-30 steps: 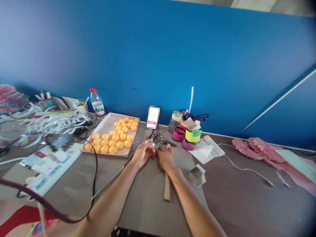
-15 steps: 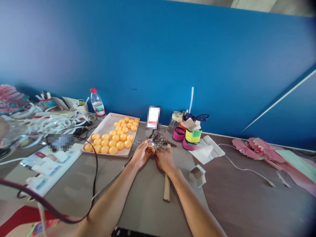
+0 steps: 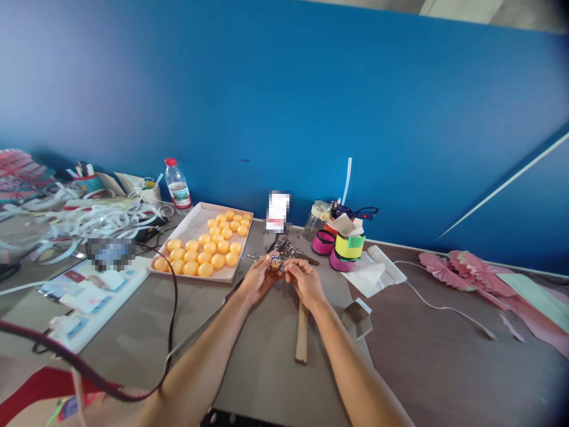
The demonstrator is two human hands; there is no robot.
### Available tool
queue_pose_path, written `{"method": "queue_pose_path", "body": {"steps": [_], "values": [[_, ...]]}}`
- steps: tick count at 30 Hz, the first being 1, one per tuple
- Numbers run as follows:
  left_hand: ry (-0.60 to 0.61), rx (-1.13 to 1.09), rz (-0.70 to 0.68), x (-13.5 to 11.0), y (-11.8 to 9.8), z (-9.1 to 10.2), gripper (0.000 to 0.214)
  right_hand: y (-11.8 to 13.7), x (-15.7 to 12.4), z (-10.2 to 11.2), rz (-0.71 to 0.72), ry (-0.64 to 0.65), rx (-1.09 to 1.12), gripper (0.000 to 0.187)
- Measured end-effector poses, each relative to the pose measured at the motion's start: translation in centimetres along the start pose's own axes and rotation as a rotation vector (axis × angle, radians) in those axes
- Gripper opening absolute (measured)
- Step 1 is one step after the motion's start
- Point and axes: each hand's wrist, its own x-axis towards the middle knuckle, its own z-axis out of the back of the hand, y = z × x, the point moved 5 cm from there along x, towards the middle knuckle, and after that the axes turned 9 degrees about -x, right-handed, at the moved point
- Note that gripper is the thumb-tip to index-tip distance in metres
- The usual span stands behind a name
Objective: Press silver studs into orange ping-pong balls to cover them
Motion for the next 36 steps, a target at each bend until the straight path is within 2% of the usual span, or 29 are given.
{"method": "queue_pose_path", "body": {"steps": [4,10,25,36], "values": [[0.013,0.019,0.001,0.0,0.1,0.1,0.034,-0.4,0.1,0.2,-0.050,-0.013,0.069,0.022],[0.065,0.050,0.038,0.0,0.5,0.0,0.034,-1.0,0.4,0.6,-0.013,-0.043,-0.068,0.017],[0.077,0.143,0.018,-0.1,0.7,-0.1,0.042,-1.0,0.0,0.3,-0.139,0.108,0.086,0.023],[0.072,0.177,0.027,0.1,1.1,0.2,0.054,-1.2,0.0,0.5,-0.207,0.165,0.041,0.024]]}}
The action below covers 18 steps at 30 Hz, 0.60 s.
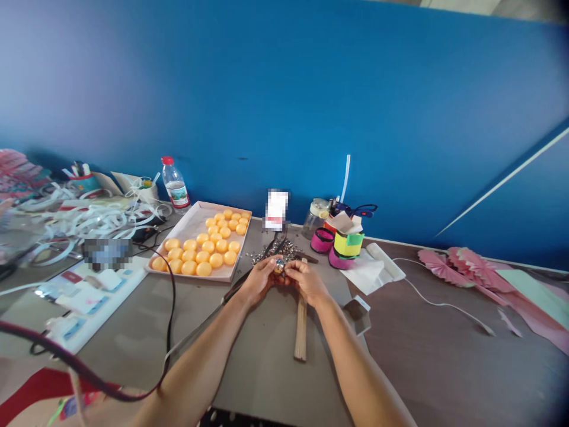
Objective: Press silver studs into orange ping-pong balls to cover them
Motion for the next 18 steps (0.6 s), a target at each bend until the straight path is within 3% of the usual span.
{"method": "queue_pose_path", "body": {"steps": [10,14,18], "values": [[-0.008,0.092,-0.029,0.18,0.38,0.20,0.059,-0.51,0.31,-0.01,0.027,-0.049,-0.028,0.024],[-0.022,0.095,-0.037,0.36,0.59,0.58,0.052,-0.52,0.41,0.16,0.072,-0.144,-0.184,0.017],[0.026,-0.017,-0.018,0.29,0.37,0.13,0.041,-0.30,0.53,0.12,0.100,-0.157,-0.203,0.017]]}}
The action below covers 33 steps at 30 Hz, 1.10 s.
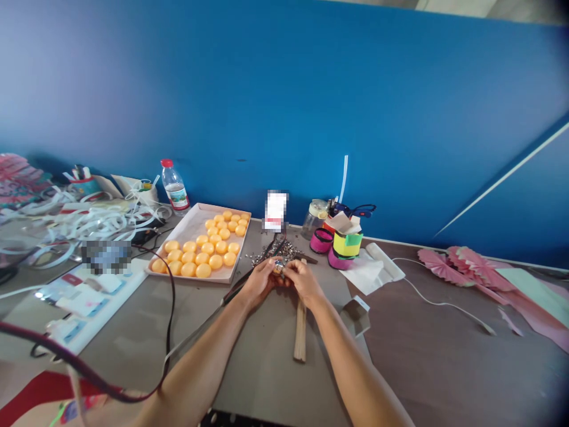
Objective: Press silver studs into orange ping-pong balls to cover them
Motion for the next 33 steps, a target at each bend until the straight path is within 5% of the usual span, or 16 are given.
{"method": "queue_pose_path", "body": {"steps": [3,7,12,19,24,33], "values": [[-0.010,-0.100,0.027,-0.1,-0.5,-0.2,0.036,0.7,-0.1,0.9,0.087,-0.100,-0.131,0.014],[-0.076,-0.166,0.011,-0.2,-1.2,0.1,0.033,2.0,-0.9,2.0,0.292,-0.311,-0.755,0.019],[-0.032,-0.189,0.014,-0.5,-1.3,-0.3,0.032,1.1,-1.2,0.8,0.195,-0.135,-1.310,0.036],[-0.043,-0.196,0.010,-0.3,-1.4,0.0,0.032,1.5,-1.4,0.1,0.260,-0.088,-1.377,0.039],[-0.024,-0.183,0.003,-0.2,-1.4,0.1,0.034,0.6,-1.2,-1.1,0.297,0.118,-1.356,0.041],[-0.069,-0.182,0.007,-0.2,-1.5,0.3,0.035,1.4,-1.2,-0.5,0.303,0.031,-1.368,0.026]]}}
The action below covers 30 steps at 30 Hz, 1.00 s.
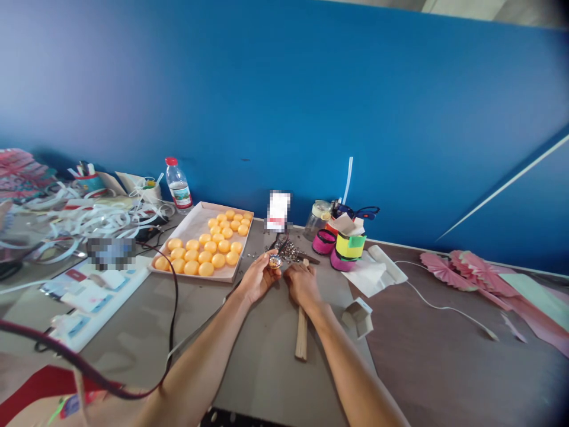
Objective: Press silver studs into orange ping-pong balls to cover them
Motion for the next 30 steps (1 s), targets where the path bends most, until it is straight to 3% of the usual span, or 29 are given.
{"method": "queue_pose_path", "body": {"steps": [3,6,11,15,19,23,30], "values": [[-0.003,-0.003,0.000,0.0,0.0,0.1,0.035,-0.3,0.0,0.1,-0.014,-0.041,0.055,0.023],[-0.012,-0.002,0.009,0.1,0.0,0.2,0.036,-0.7,-0.1,0.7,-0.029,-0.175,0.196,0.023],[-0.022,0.007,0.011,0.1,0.0,0.1,0.038,-1.7,0.1,1.2,-0.130,-0.379,0.727,0.018],[-0.028,-0.002,-0.002,0.0,0.0,0.0,0.035,-2.3,0.6,-0.4,-0.315,-0.275,1.237,0.017],[-0.013,-0.037,-0.028,0.0,0.0,-0.1,0.034,-2.2,0.8,-1.2,-0.374,-0.213,1.624,0.023],[0.004,-0.028,-0.030,-0.1,-0.1,-0.2,0.039,-1.9,0.8,-1.3,-0.398,-0.155,1.665,0.024],[-0.009,0.029,-0.022,-0.2,-0.1,-0.2,0.042,-1.6,0.8,-1.0,-0.408,-0.174,1.787,0.025]]}}
